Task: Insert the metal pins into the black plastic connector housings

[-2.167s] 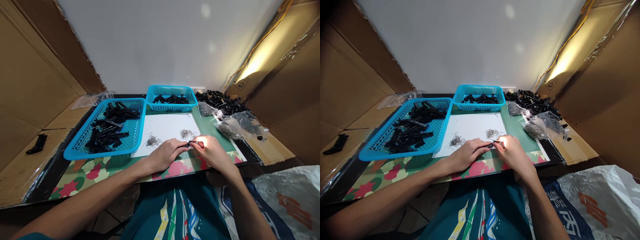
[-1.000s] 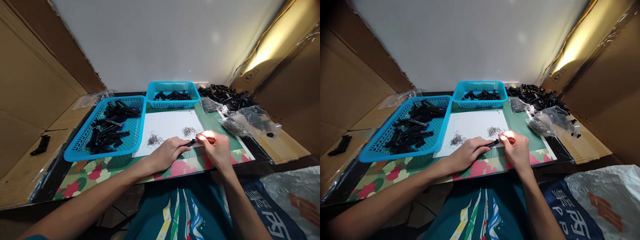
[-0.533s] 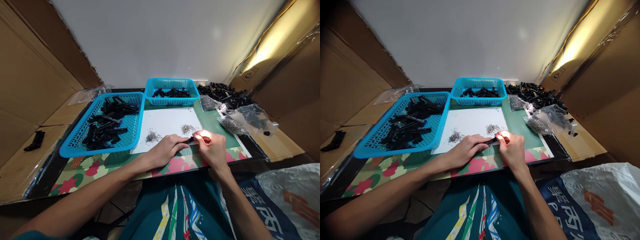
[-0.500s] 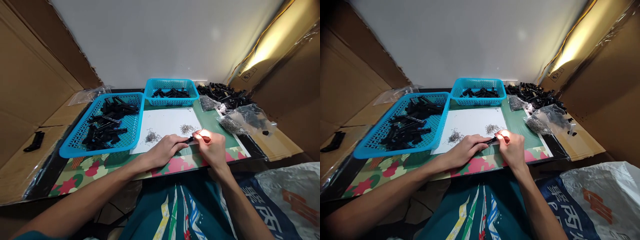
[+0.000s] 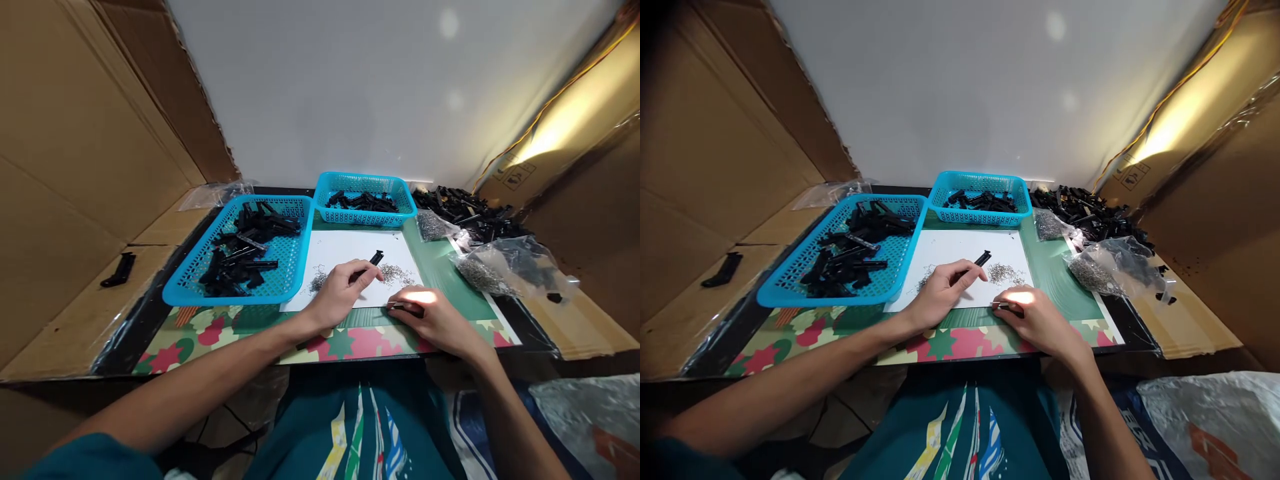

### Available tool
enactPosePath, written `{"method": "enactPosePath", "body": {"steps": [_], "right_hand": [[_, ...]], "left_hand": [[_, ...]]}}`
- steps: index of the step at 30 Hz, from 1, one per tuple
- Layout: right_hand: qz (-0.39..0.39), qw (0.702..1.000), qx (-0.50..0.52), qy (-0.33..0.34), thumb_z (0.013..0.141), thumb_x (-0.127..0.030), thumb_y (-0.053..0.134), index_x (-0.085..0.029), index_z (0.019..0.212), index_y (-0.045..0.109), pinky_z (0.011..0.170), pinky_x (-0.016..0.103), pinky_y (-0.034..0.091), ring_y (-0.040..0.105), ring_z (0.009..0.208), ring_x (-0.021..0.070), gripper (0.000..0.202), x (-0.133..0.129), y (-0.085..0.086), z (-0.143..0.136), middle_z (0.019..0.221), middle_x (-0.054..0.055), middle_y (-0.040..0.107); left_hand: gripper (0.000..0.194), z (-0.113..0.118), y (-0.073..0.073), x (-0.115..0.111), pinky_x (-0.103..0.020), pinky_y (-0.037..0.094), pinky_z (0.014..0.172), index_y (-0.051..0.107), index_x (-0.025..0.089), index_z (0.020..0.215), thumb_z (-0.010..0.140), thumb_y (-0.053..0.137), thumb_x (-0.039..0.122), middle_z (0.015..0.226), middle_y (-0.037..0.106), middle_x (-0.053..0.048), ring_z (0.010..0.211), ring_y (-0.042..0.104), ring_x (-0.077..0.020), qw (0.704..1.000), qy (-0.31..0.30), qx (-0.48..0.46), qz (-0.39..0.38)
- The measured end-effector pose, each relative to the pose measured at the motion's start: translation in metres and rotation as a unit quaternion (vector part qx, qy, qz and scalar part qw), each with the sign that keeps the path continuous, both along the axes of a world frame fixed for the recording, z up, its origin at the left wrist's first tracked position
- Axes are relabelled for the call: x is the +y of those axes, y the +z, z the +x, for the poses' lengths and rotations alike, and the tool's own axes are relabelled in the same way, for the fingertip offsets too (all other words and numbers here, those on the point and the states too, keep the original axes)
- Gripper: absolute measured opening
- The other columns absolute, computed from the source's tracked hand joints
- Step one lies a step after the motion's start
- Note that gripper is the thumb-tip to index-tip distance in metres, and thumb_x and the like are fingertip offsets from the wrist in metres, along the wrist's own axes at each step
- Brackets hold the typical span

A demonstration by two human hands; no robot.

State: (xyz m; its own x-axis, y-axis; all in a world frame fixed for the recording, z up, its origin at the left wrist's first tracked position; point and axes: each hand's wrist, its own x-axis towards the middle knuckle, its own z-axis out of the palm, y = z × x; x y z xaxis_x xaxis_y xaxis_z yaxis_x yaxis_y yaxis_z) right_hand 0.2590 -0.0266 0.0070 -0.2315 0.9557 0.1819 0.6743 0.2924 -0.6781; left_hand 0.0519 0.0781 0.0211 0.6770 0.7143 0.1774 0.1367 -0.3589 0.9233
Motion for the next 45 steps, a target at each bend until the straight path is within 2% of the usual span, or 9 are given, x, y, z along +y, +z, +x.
{"method": "enactPosePath", "body": {"steps": [4, 9, 14, 18, 23, 33, 37, 42, 45], "right_hand": [[-0.002, 0.998, -0.061, 0.005, 0.106, -0.028, 0.055, -0.023, 0.099, 0.072, 0.085, 0.034, 0.051, 0.068, 0.095, 0.0231, 0.02, 0.003, -0.003, -0.001, 0.1, 0.006, 0.076], [-0.029, 0.991, -0.126, -0.031, 0.106, -0.025, 0.051, -0.021, 0.09, 0.064, 0.072, 0.03, 0.045, 0.062, 0.08, 0.0213, 0.021, -0.004, 0.007, -0.011, 0.087, 0.007, 0.068], [-0.032, 0.986, 0.128, -0.101, 0.103, -0.034, 0.051, -0.022, 0.089, 0.056, 0.063, 0.028, 0.041, 0.05, 0.07, 0.0175, 0.02, -0.009, 0.011, -0.023, 0.081, 0.002, 0.059], [-0.039, 0.884, 0.423, -0.197, 0.096, -0.039, 0.063, -0.023, 0.088, 0.054, 0.05, 0.024, 0.023, 0.025, 0.053, 0.0109, 0.02, -0.002, 0.003, -0.044, 0.061, -0.008, 0.032], [-0.073, 0.753, 0.637, -0.148, 0.096, -0.041, 0.069, -0.023, 0.082, 0.048, 0.045, 0.023, 0.011, 0.009, 0.049, 0.0069, 0.031, 0.006, -0.003, -0.074, 0.057, -0.012, 0.019], [-0.016, 0.677, 0.705, -0.209, 0.088, -0.035, 0.081, -0.022, 0.088, 0.055, 0.043, 0.021, 0.015, 0.01, 0.044, 0.0049, 0.029, 0.004, 0.0, -0.1, 0.049, -0.016, 0.023], [-0.001, 0.704, 0.667, -0.246, 0.089, -0.04, 0.079, -0.021, 0.095, 0.059, 0.042, 0.022, 0.016, 0.011, 0.044, 0.0053, 0.028, 0.003, -0.005, -0.099, 0.048, -0.016, 0.024], [0.069, 0.853, 0.42, -0.302, 0.093, -0.041, 0.074, -0.019, 0.102, 0.07, 0.045, 0.023, 0.02, 0.022, 0.046, 0.0074, 0.024, 0.0, -0.004, -0.073, 0.05, -0.012, 0.029], [0.109, 0.927, 0.232, -0.275, 0.096, -0.035, 0.07, -0.019, 0.102, 0.078, 0.05, 0.024, 0.034, 0.04, 0.048, 0.0102, 0.019, -0.002, -0.002, -0.055, 0.053, -0.006, 0.049]], "left_hand": [[0.04, 0.001, 0.0, 0.0, -0.022, 0.051, 0.063, 0.074, 0.016, 0.098, 0.104, 0.051, 0.048, 0.099, 0.068, -0.005, 0.076, 0.054, -0.014, 1.0, -0.01, 0.001, 0.003], [0.037, 0.002, 0.0, -0.001, -0.023, 0.052, 0.064, 0.073, 0.017, 0.1, 0.104, 0.052, 0.046, 0.098, 0.066, -0.004, 0.078, 0.055, -0.0142, 1.0, -0.012, -0.001, -0.005], [0.031, 0.002, 0.001, -0.003, -0.025, 0.046, 0.066, 0.073, 0.016, 0.101, 0.103, 0.055, 0.041, 0.098, 0.065, -0.004, 0.078, 0.055, -0.0146, 1.0, -0.014, -0.007, 0.003], [0.023, 0.002, 0.002, -0.008, -0.026, 0.04, 0.066, 0.074, 0.017, 0.104, 0.101, 0.061, 0.037, 0.089, 0.059, -0.001, 0.071, 0.049, -0.0128, 0.999, -0.035, -0.002, 0.024], [0.018, 0.0, 0.004, -0.014, -0.026, 0.038, 0.068, 0.071, 0.017, 0.102, 0.101, 0.062, 0.032, 0.086, 0.053, 0.001, 0.072, 0.048, -0.0126, 0.998, -0.039, -0.015, 0.053], [0.016, 0.0, -0.002, -0.018, -0.027, 0.039, 0.067, 0.068, 0.018, 0.103, 0.104, 0.058, 0.03, 0.09, 0.051, 0.0, 0.071, 0.047, -0.0117, 0.995, -0.036, -0.045, 0.082], [0.015, 0.001, -0.001, -0.017, -0.027, 0.038, 0.066, 0.067, 0.018, 0.101, 0.103, 0.057, 0.029, 0.091, 0.051, 0.001, 0.07, 0.045, -0.0115, 0.995, -0.025, -0.033, 0.086], [0.015, 0.0, 0.0, -0.015, -0.027, 0.038, 0.066, 0.067, 0.018, 0.097, 0.102, 0.058, 0.029, 0.088, 0.051, 0.001, 0.068, 0.045, -0.0119, 0.997, -0.024, -0.013, 0.079], [0.016, 0.0, 0.0, -0.014, -0.028, 0.038, 0.067, 0.069, 0.018, 0.099, 0.101, 0.057, 0.029, 0.087, 0.051, 0.001, 0.069, 0.046, -0.0125, 0.996, -0.035, -0.003, 0.079]]}}
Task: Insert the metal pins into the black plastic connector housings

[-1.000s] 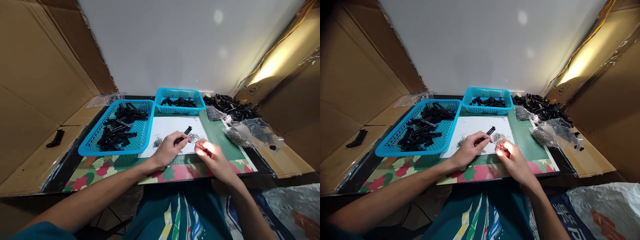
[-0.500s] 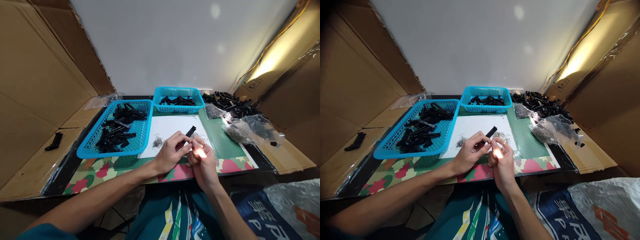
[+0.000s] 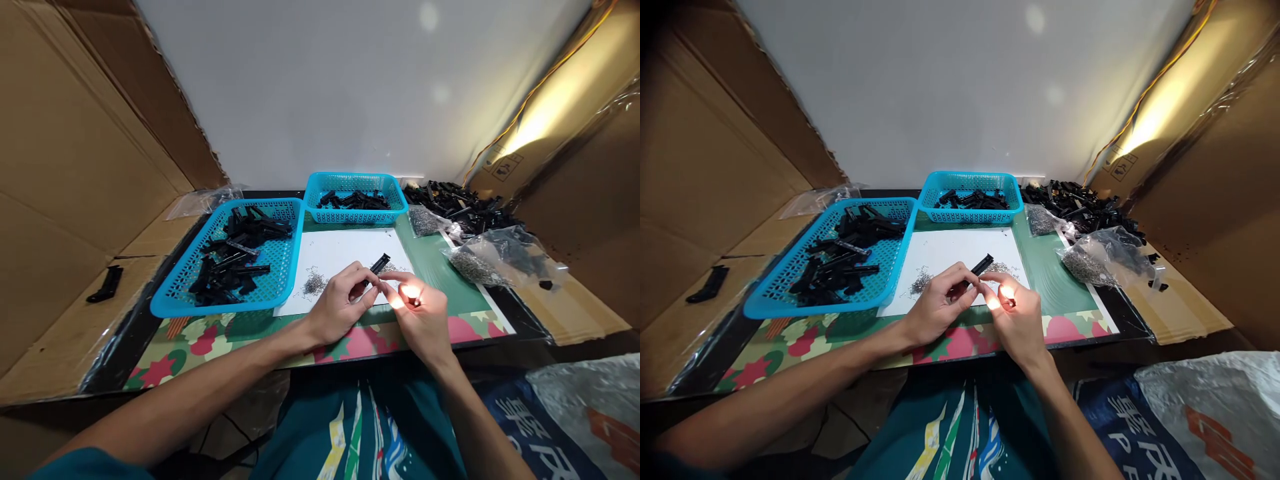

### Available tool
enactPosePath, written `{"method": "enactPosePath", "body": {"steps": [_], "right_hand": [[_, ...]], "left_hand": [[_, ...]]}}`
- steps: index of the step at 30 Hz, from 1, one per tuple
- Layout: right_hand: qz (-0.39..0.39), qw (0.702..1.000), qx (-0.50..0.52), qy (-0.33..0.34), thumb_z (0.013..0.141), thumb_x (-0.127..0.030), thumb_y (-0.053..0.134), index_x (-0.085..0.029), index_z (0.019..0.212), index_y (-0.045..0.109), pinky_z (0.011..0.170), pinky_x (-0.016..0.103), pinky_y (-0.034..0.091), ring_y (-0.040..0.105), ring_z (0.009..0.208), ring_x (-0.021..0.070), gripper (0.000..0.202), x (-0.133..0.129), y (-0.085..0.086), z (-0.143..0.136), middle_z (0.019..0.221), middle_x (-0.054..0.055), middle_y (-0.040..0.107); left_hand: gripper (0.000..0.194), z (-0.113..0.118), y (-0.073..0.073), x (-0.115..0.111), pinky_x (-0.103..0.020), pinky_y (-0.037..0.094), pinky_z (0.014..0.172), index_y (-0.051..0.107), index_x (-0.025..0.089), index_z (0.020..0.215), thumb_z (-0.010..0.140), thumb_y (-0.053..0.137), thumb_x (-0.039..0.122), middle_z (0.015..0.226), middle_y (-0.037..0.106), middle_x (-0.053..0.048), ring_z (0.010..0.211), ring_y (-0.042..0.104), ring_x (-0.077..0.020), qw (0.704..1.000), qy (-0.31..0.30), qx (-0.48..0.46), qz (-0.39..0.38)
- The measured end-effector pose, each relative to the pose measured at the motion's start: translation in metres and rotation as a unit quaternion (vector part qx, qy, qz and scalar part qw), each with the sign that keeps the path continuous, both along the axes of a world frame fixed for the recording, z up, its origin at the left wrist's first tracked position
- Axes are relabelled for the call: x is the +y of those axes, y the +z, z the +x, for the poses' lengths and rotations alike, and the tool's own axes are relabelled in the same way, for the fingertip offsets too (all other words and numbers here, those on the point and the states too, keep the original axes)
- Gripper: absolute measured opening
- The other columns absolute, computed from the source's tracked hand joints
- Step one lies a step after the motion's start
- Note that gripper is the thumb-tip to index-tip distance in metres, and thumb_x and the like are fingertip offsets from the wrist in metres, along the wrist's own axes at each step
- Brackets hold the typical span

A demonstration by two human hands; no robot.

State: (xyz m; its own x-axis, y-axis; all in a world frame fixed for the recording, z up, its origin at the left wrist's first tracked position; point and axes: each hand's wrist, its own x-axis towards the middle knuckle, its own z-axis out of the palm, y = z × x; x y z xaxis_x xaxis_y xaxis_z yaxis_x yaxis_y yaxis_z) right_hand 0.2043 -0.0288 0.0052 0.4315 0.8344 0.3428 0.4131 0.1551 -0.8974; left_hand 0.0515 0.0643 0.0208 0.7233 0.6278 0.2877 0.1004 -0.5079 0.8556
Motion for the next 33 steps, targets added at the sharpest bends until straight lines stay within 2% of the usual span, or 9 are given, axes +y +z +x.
{"method": "enactPosePath", "body": {"steps": [2, 5, 9, 12, 15, 20, 26, 29, 33], "right_hand": [[0.015, 0.995, -0.1, 0.017, 0.098, -0.03, 0.065, -0.019, 0.1, 0.08, 0.059, 0.026, 0.044, 0.056, 0.057, 0.0131, 0.018, -0.001, 0.001, 0.009, 0.068, 0.0, 0.069], [0.022, 0.987, -0.153, 0.043, 0.099, -0.027, 0.064, -0.019, 0.098, 0.081, 0.065, 0.026, 0.048, 0.065, 0.064, 0.0141, 0.019, -0.003, 0.002, 0.018, 0.083, 0.004, 0.078], [-0.003, 0.995, -0.094, 0.04, 0.095, -0.033, 0.07, -0.018, 0.096, 0.084, 0.049, 0.025, 0.039, 0.052, 0.049, 0.0111, 0.02, -0.008, 0.003, 0.02, 0.062, -0.001, 0.067], [0.035, 0.999, -0.04, 0.005, 0.091, -0.03, 0.075, -0.018, 0.093, 0.086, 0.048, 0.025, 0.04, 0.054, 0.05, 0.0123, 0.016, -0.009, 0.004, 0.016, 0.062, 0.0, 0.068], [0.098, 0.995, -0.035, -0.01, 0.09, -0.024, 0.075, -0.019, 0.091, 0.087, 0.052, 0.026, 0.046, 0.06, 0.054, 0.0141, 0.013, -0.008, 0.004, 0.012, 0.072, 0.003, 0.076], [0.142, 0.985, -0.098, 0.005, 0.091, -0.019, 0.074, -0.018, 0.09, 0.087, 0.046, 0.025, 0.04, 0.051, 0.046, 0.0112, 0.013, -0.008, 0.002, 0.013, 0.06, 0.001, 0.069], [0.171, 0.976, -0.131, 0.039, 0.091, -0.017, 0.073, -0.019, 0.086, 0.085, 0.048, 0.022, 0.043, 0.053, 0.045, 0.0097, 0.013, -0.009, 0.002, 0.015, 0.06, 0.0, 0.07], [0.158, 0.981, -0.115, 0.017, 0.09, -0.02, 0.073, -0.019, 0.086, 0.085, 0.047, 0.023, 0.042, 0.052, 0.046, 0.0102, 0.012, -0.009, 0.002, 0.013, 0.063, 0.0, 0.071], [0.085, 0.992, -0.055, -0.072, 0.089, -0.029, 0.074, -0.017, 0.083, 0.082, 0.047, 0.025, 0.032, 0.036, 0.045, 0.0097, 0.015, -0.01, 0.004, 0.018, 0.05, -0.006, 0.046]], "left_hand": [[0.016, 0.0, -0.001, 0.0, -0.028, 0.038, 0.068, 0.069, 0.018, 0.1, 0.101, 0.057, 0.028, 0.088, 0.051, 0.001, 0.07, 0.047, -0.0128, 1.0, -0.004, 0.01, 0.001], [0.016, -0.001, 0.0, 0.001, -0.028, 0.038, 0.069, 0.069, 0.019, 0.1, 0.102, 0.057, 0.03, 0.089, 0.052, 0.0, 0.07, 0.047, -0.0132, 1.0, -0.007, 0.021, -0.001], [0.023, -0.003, 0.003, 0.002, -0.031, 0.041, 0.078, 0.068, 0.019, 0.105, 0.107, 0.049, 0.033, 0.097, 0.056, -0.002, 0.083, 0.054, -0.0163, 0.999, -0.032, 0.006, -0.009], [0.028, -0.004, 0.002, 0.002, -0.033, 0.041, 0.088, 0.065, 0.02, 0.11, 0.111, 0.04, 0.032, 0.103, 0.058, -0.004, 0.095, 0.056, -0.0188, 0.999, -0.041, -0.019, -0.026], [0.02, -0.003, -0.005, 0.001, -0.031, 0.043, 0.083, 0.054, 0.024, 0.125, 0.109, 0.048, 0.035, 0.106, 0.056, -0.004, 0.093, 0.054, -0.0176, 0.995, -0.037, -0.061, -0.066], [0.046, -0.001, -0.01, -0.001, -0.027, 0.045, 0.076, 0.039, 0.029, 0.145, 0.104, 0.06, 0.035, 0.101, 0.054, -0.003, 0.085, 0.055, -0.0155, 0.986, -0.057, -0.123, -0.098], [0.052, -0.002, -0.006, -0.001, -0.027, 0.049, 0.08, 0.046, 0.026, 0.147, 0.1, 0.067, 0.035, 0.101, 0.06, -0.004, 0.091, 0.061, -0.0169, 0.987, -0.064, -0.114, -0.096], [0.05, -0.004, -0.006, 0.0, -0.027, 0.05, 0.078, 0.051, 0.025, 0.146, 0.101, 0.067, 0.038, 0.105, 0.062, -0.005, 0.089, 0.061, -0.0167, 0.99, -0.058, -0.097, -0.085], [0.044, -0.005, -0.003, 0.002, -0.031, 0.05, 0.084, 0.057, 0.023, 0.145, 0.105, 0.057, 0.042, 0.113, 0.067, -0.008, 0.092, 0.062, -0.0188, 0.996, -0.036, -0.065, -0.058]]}}
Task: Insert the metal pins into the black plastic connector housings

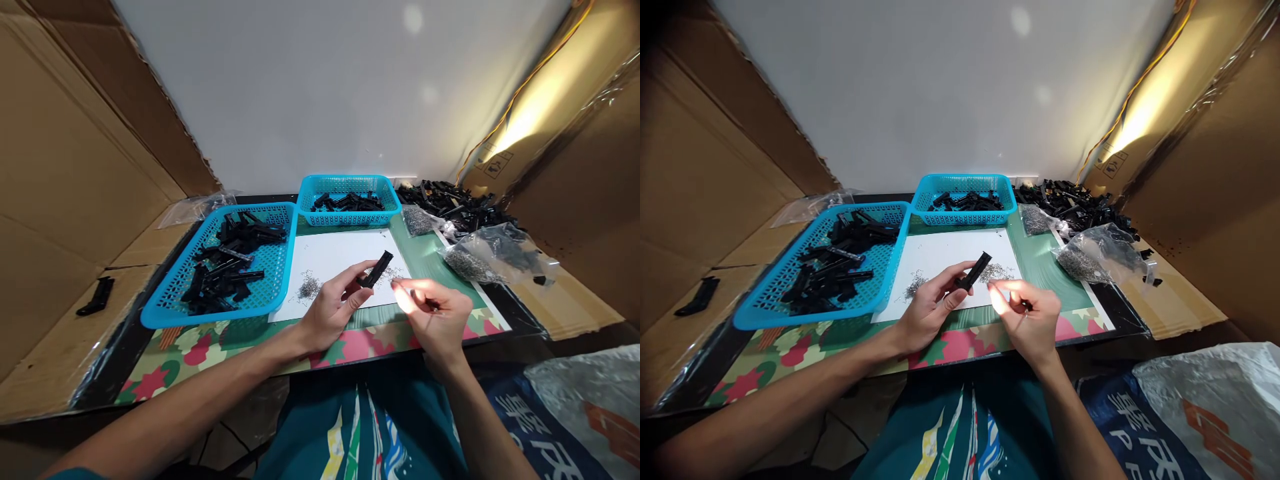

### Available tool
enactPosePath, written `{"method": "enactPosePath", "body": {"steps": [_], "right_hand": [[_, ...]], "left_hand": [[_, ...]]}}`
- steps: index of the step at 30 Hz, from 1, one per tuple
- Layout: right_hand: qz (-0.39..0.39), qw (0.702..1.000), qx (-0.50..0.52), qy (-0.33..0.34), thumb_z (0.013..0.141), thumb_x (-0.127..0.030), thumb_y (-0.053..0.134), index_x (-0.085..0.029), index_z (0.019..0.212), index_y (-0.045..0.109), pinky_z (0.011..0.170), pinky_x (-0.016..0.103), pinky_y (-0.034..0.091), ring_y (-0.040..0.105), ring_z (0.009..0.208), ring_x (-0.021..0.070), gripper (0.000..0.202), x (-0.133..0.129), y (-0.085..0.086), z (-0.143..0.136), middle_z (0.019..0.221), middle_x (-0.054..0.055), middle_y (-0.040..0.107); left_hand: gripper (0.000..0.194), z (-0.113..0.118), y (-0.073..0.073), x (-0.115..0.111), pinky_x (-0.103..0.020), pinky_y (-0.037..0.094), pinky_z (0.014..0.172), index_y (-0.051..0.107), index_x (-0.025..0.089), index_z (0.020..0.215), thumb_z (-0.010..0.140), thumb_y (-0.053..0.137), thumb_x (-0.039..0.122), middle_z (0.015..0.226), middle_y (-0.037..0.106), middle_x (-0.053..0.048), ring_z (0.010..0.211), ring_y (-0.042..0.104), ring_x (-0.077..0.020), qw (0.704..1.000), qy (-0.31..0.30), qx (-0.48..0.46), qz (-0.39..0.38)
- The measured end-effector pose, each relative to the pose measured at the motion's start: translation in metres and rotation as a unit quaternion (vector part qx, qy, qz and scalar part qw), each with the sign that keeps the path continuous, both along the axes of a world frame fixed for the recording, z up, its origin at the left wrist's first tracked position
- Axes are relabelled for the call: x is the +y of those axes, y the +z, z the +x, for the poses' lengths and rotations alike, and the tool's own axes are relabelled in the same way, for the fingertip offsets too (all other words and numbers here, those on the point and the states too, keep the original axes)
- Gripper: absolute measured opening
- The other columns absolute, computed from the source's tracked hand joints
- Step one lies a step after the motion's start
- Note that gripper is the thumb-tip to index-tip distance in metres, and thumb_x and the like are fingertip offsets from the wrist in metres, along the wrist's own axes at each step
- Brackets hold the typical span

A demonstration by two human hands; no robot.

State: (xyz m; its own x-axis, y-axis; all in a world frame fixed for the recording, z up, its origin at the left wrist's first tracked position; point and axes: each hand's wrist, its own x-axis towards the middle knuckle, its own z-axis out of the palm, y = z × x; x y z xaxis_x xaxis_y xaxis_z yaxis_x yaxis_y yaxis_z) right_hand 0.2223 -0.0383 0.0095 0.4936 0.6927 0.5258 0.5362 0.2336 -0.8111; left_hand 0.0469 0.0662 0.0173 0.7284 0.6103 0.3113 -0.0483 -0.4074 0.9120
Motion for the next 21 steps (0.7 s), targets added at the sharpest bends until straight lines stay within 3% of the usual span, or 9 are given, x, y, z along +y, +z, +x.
{"method": "enactPosePath", "body": {"steps": [2, 6, 13, 18, 21], "right_hand": [[-0.072, 0.997, 0.008, 0.026, 0.091, -0.033, 0.071, -0.017, 0.081, 0.078, 0.047, 0.025, 0.027, 0.032, 0.047, 0.01, 0.021, 0.0, 0.001, 0.007, 0.051, -0.007, 0.037], [-0.211, 0.964, -0.068, 0.148, 0.095, -0.033, 0.062, -0.017, 0.079, 0.075, 0.05, 0.027, 0.025, 0.035, 0.05, 0.0115, 0.027, 0.006, -0.003, 0.017, 0.054, -0.005, 0.042], [-0.277, 0.945, -0.166, 0.051, 0.091, -0.03, 0.063, -0.027, 0.107, 0.082, 0.058, 0.027, 0.032, 0.055, 0.06, 0.0174, 0.025, 0.022, -0.006, 0.014, 0.062, -0.001, 0.063], [-0.274, 0.937, -0.176, 0.129, 0.088, -0.03, 0.067, -0.027, 0.096, 0.084, 0.056, 0.027, 0.03, 0.052, 0.056, 0.0145, 0.019, 0.044, 0.004, -0.001, 0.064, -0.001, 0.066], [-0.285, 0.922, -0.176, 0.192, 0.089, -0.032, 0.071, -0.025, 0.097, 0.084, 0.054, 0.027, 0.026, 0.047, 0.054, 0.0127, 0.018, 0.062, 0.005, -0.017, 0.063, -0.002, 0.063]], "left_hand": [[0.043, 0.001, 0.001, 0.001, -0.034, 0.05, 0.088, 0.059, 0.022, 0.143, 0.107, 0.052, 0.044, 0.118, 0.068, -0.01, 0.095, 0.063, -0.0205, 1.0, 0.017, 0.003, 0.007], [0.046, 0.003, 0.007, 0.006, -0.031, 0.049, 0.082, 0.053, 0.024, 0.146, 0.104, 0.059, 0.041, 0.101, 0.065, -0.005, 0.092, 0.061, -0.0187, 0.995, 0.084, -0.051, -0.026], [0.036, -0.012, 0.026, 0.011, -0.025, 0.046, 0.066, 0.055, 0.028, 0.135, 0.101, 0.064, 0.039, 0.086, 0.056, 0.0, 0.075, 0.055, -0.0143, 0.974, 0.169, -0.144, -0.042], [0.03, -0.019, 0.015, 0.008, -0.025, 0.045, 0.063, 0.061, 0.027, 0.127, 0.101, 0.063, 0.042, 0.101, 0.053, -0.002, 0.075, 0.052, -0.0124, 0.974, 0.188, -0.123, -0.027], [0.026, -0.019, 0.009, 0.007, -0.026, 0.043, 0.063, 0.063, 0.026, 0.123, 0.104, 0.058, 0.044, 0.093, 0.052, -0.001, 0.072, 0.048, -0.013, 0.976, 0.192, -0.099, -0.007]]}}
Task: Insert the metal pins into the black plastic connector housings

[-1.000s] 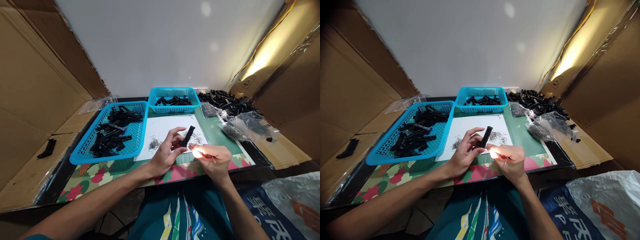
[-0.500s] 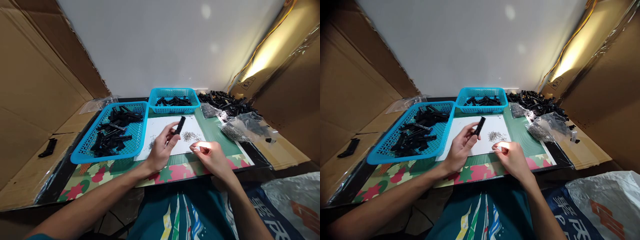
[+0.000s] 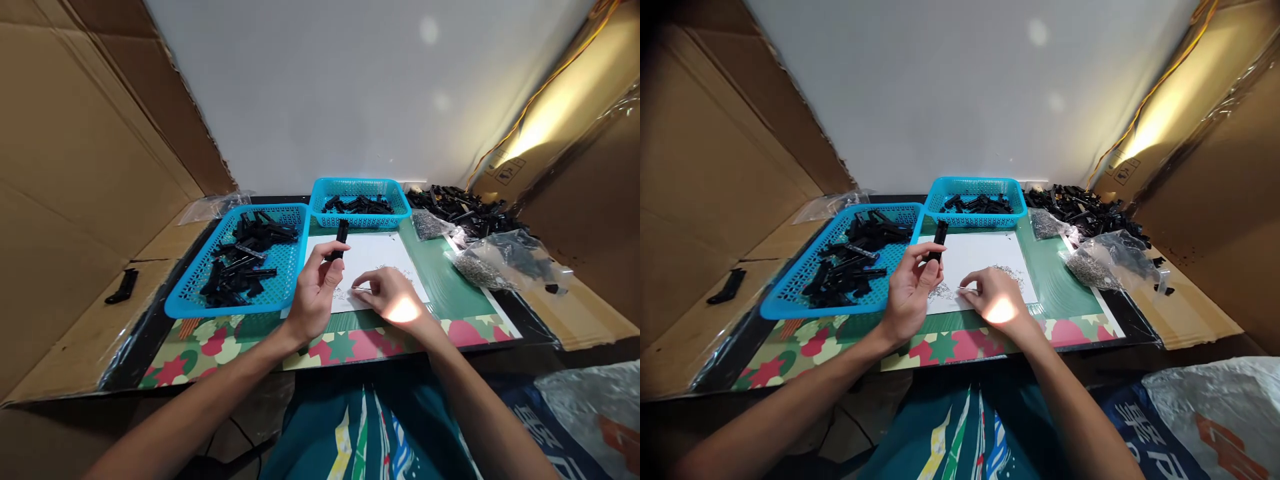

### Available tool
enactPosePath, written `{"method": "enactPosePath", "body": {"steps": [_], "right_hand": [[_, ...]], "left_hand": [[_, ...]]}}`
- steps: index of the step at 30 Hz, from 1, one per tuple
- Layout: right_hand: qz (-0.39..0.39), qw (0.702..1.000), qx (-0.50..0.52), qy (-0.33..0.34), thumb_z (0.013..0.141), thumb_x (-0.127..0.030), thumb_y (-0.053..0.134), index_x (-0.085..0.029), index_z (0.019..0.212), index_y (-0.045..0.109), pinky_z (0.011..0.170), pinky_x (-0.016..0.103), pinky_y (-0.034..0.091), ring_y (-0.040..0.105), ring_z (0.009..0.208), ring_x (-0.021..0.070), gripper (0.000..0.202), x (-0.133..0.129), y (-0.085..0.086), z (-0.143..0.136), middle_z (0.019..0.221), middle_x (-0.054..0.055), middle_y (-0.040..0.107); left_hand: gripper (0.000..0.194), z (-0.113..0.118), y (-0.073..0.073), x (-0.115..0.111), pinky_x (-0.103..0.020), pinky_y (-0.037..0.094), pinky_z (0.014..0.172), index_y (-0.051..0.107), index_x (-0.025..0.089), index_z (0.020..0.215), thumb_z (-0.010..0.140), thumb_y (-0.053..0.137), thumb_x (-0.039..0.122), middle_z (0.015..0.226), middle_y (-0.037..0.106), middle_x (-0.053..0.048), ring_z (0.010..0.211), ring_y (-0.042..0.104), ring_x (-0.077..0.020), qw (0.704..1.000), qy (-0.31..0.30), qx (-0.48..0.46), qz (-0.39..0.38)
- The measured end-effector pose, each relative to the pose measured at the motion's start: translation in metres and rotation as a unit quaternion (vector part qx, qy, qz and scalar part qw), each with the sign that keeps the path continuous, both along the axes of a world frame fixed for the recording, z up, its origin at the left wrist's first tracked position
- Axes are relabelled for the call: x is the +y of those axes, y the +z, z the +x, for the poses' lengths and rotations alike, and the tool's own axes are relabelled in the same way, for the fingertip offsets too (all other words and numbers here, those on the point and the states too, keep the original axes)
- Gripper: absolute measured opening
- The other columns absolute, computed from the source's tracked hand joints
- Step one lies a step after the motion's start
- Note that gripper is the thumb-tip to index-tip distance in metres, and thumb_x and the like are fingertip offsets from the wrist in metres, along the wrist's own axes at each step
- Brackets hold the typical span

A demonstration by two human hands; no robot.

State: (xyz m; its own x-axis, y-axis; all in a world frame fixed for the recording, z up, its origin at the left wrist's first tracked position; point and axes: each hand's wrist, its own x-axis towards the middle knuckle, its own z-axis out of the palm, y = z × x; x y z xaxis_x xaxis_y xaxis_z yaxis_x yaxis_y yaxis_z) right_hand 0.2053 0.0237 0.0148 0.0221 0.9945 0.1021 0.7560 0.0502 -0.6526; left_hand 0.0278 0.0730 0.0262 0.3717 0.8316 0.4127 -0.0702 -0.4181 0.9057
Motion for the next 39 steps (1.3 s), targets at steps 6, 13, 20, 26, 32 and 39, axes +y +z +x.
{"method": "enactPosePath", "body": {"steps": [6, 13, 20, 26, 32, 39], "right_hand": [[-0.044, 0.999, 0.009, 0.004, 0.084, -0.026, 0.074, -0.026, 0.088, 0.084, 0.055, 0.026, 0.026, 0.047, 0.056, 0.0121, 0.011, 0.016, 0.003, -0.015, 0.062, -0.003, 0.062], [-0.043, 0.99, 0.112, 0.073, 0.083, -0.022, 0.069, -0.018, 0.077, 0.077, 0.054, 0.026, 0.022, 0.036, 0.053, 0.0102, 0.01, 0.01, 0.007, 0.001, 0.053, -0.007, 0.044], [0.131, 0.908, 0.388, -0.085, 0.085, -0.045, 0.078, -0.017, 0.085, 0.075, 0.051, 0.027, 0.02, 0.024, 0.05, 0.0097, 0.028, -0.017, 0.004, 0.0, 0.054, -0.01, 0.025], [0.134, 0.869, 0.459, -0.128, 0.088, -0.05, 0.076, -0.017, 0.089, 0.076, 0.05, 0.027, 0.025, 0.029, 0.052, 0.0105, 0.034, -0.027, -0.004, -0.028, 0.056, -0.008, 0.029], [0.121, 0.911, 0.369, -0.137, 0.091, -0.047, 0.07, -0.015, 0.089, 0.08, 0.046, 0.026, 0.022, 0.027, 0.051, 0.0102, 0.034, -0.034, 0.0, -0.028, 0.055, -0.007, 0.031], [0.148, 0.946, 0.263, -0.118, 0.093, -0.04, 0.067, -0.016, 0.093, 0.079, 0.047, 0.026, 0.026, 0.031, 0.051, 0.0108, 0.027, -0.043, 0.007, -0.007, 0.056, -0.006, 0.034]], "left_hand": [[0.023, -0.001, -0.002, 0.001, -0.028, 0.043, 0.067, 0.065, 0.024, 0.116, 0.106, 0.054, 0.042, 0.094, 0.055, -0.002, 0.076, 0.05, -0.0143, 0.999, -0.015, 0.029, 0.02], [0.026, -0.001, 0.002, 0.002, -0.03, 0.042, 0.073, 0.068, 0.021, 0.104, 0.109, 0.048, 0.038, 0.096, 0.056, -0.004, 0.083, 0.052, -0.0167, 0.992, -0.011, 0.096, 0.08], [0.024, 0.012, -0.001, 0.0, -0.028, 0.042, 0.071, 0.067, 0.02, 0.112, 0.101, 0.064, 0.041, 0.1, 0.059, -0.003, 0.079, 0.053, -0.0137, 0.993, -0.102, 0.044, -0.031], [0.025, 0.021, -0.003, -0.002, -0.026, 0.04, 0.062, 0.067, 0.018, 0.091, 0.091, 0.078, 0.041, 0.081, 0.057, 0.001, 0.069, 0.051, -0.0119, 0.997, -0.064, -0.023, -0.043], [0.026, 0.019, -0.002, -0.002, -0.026, 0.043, 0.067, 0.065, 0.018, 0.092, 0.095, 0.073, 0.041, 0.082, 0.059, 0.0, 0.072, 0.053, -0.013, 0.994, -0.092, 0.01, -0.052], [0.023, 0.019, -0.004, -0.003, -0.026, 0.04, 0.068, 0.062, 0.017, 0.091, 0.101, 0.064, 0.038, 0.085, 0.058, 0.0, 0.072, 0.049, -0.0129, 0.993, -0.083, 0.079, -0.009]]}}
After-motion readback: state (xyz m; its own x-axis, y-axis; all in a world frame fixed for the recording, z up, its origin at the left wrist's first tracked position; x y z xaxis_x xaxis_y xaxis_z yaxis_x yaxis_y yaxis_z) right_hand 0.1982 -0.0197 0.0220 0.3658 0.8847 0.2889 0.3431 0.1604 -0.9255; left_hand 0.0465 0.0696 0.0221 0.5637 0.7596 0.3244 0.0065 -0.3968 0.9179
